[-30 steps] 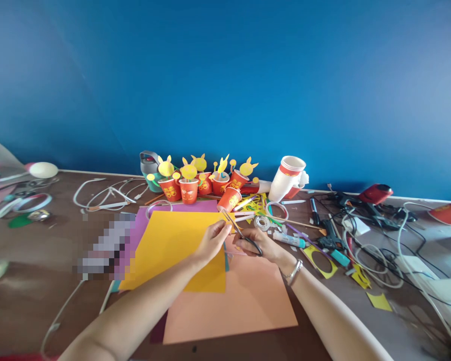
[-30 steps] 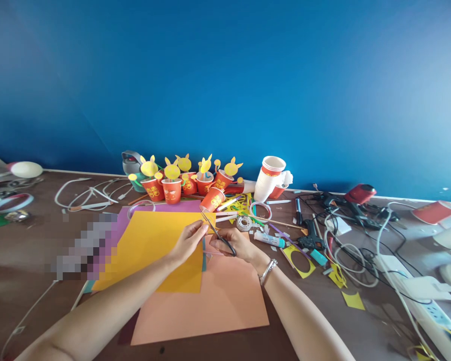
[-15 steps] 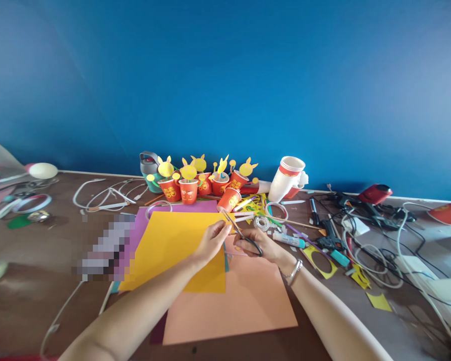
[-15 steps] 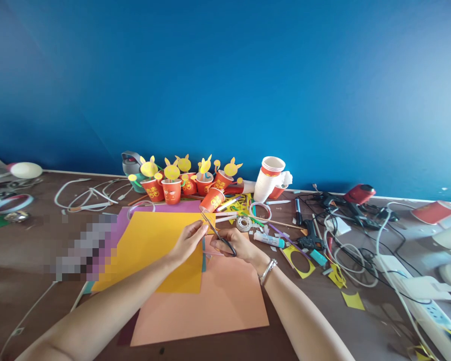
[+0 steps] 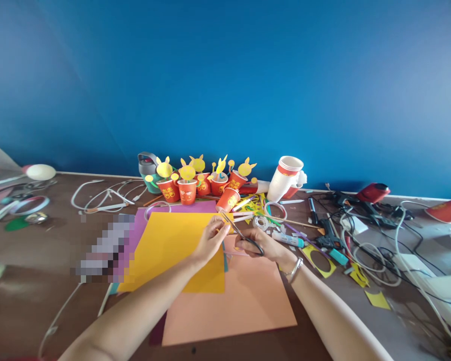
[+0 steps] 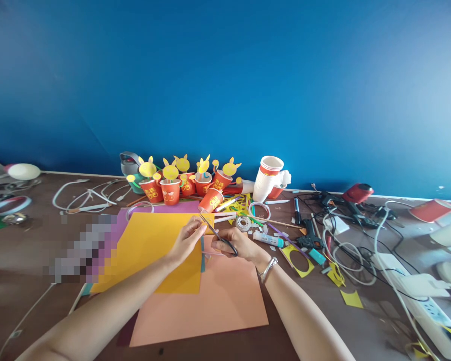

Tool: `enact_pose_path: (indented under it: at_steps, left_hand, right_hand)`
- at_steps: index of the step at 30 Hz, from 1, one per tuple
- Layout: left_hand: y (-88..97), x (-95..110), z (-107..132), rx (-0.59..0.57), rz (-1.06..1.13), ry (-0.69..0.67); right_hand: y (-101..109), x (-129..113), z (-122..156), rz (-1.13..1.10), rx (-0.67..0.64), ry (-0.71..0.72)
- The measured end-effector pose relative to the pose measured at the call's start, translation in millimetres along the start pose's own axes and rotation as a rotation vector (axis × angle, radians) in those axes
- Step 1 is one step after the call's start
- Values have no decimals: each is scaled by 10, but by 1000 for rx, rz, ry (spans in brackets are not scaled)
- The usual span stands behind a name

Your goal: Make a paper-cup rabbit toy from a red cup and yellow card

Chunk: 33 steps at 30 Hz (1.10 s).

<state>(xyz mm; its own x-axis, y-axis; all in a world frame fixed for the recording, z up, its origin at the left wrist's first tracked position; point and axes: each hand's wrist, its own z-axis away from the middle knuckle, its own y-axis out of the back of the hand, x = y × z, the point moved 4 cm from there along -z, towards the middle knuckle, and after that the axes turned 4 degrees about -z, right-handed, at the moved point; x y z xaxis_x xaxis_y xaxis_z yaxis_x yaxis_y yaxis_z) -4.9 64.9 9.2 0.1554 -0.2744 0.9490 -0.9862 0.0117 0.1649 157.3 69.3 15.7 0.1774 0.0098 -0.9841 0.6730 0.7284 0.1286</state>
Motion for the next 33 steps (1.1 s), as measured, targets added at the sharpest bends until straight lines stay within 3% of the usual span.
enact_pose_path:
  at_steps: [4, 14, 19, 26, 28, 33]
  left_hand:
    - [8, 6, -5, 12, 28, -35]
    - [-23, 9, 22, -96, 107, 92]
    - [-33, 49, 23, -104, 158, 105]
    - [-39, 23, 5, -59, 282, 154]
    - [-35, -39, -3, -1, 375, 221]
    - [-46, -152, -4, 108, 577, 380]
  right_hand:
    - [18, 24, 3, -11, -3, -2]
    - [27, -20, 21, -29, -44, 3]
    - [67, -18, 34, -4, -85, -44]
    - [125, -27, 18, -26, -35, -53]
    - [146, -51, -5, -55, 66, 28]
    - [246, -138, 35, 210, 662, 288]
